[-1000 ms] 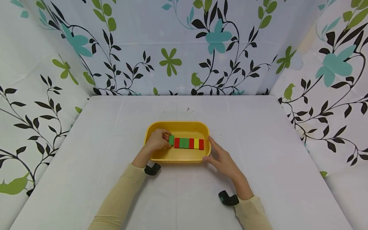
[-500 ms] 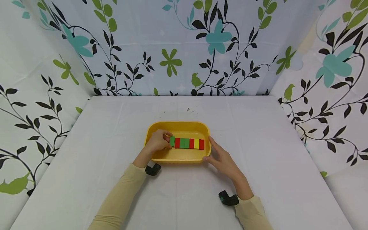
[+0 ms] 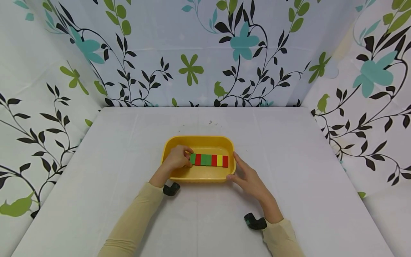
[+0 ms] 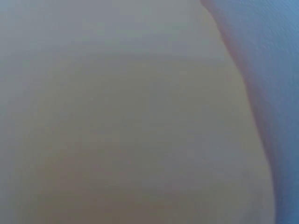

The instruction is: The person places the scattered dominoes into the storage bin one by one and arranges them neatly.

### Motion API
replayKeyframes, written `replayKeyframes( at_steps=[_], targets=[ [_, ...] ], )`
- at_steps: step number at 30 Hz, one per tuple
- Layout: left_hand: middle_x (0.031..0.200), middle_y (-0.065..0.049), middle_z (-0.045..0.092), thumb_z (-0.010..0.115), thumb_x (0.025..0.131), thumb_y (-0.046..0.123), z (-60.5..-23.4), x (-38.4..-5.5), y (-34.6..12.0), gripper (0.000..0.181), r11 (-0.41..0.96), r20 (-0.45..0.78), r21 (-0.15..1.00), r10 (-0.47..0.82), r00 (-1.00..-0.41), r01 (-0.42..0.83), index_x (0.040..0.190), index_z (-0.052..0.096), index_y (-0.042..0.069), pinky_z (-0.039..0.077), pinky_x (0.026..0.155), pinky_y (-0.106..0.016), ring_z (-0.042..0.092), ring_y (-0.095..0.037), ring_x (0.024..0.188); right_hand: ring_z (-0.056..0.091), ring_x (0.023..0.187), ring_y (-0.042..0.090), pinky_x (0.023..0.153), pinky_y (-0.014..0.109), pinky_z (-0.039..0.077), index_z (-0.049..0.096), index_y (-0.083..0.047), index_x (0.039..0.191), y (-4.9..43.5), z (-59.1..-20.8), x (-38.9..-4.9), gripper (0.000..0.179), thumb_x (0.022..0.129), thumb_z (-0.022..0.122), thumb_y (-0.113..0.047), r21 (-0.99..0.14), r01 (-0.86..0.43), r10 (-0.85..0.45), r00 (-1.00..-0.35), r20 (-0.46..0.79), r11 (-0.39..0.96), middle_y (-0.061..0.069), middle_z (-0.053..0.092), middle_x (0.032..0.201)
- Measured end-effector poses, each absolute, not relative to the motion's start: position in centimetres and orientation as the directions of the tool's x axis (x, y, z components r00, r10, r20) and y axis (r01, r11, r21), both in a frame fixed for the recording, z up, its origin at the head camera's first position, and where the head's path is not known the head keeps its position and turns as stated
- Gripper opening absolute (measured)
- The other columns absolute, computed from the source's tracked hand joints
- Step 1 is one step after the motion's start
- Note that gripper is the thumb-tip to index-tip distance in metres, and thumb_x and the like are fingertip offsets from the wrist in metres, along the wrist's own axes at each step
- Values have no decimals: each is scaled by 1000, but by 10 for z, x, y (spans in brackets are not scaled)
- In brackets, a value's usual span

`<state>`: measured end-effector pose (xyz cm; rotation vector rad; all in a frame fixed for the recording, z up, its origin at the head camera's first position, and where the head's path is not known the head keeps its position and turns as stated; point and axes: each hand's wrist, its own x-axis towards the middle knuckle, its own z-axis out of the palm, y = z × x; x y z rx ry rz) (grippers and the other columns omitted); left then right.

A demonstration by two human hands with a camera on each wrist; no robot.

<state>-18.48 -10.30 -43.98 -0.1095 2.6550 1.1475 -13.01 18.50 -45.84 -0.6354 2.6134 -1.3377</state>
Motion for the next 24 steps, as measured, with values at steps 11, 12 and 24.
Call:
replayKeyframes(
  at_steps=[11, 12, 24],
  targets=[
    [72, -5, 54, 82, 69, -4, -440, -184, -100, 49, 702, -237, 699, 50, -970, -135, 115, 68, 3, 38, 56, -23, 48, -17, 63, 23, 147, 40, 112, 59, 27, 19, -15, 157, 186, -457, -129, 83, 92, 68, -28, -807, -296, -427, -902, 60, 512, 15, 23, 161],
    [72, -5, 54, 82, 69, -4, -440, -183, -100, 49, 700, -241, 701, 50, -969, -138, 115, 68, 2, 38, 55, -23, 48, -17, 63, 23, 147, 40, 112, 59, 27, 19, -15, 157, 186, -457, -129, 83, 92, 68, -28, -807, -296, -427, -902, 60, 511, 15, 23, 161],
    [87, -9, 63, 82, 76, 8, -436, -178, -102, 55, 686, -164, 721, 34, -986, -97, 126, 63, 3, 45, 61, -25, 55, -17, 68, 23, 147, 41, 112, 58, 26, 19, -14, 157, 185, -458, -130, 83, 91, 68, -29, -803, -297, -427, -902, 59, 516, 16, 23, 161]
  ],
)
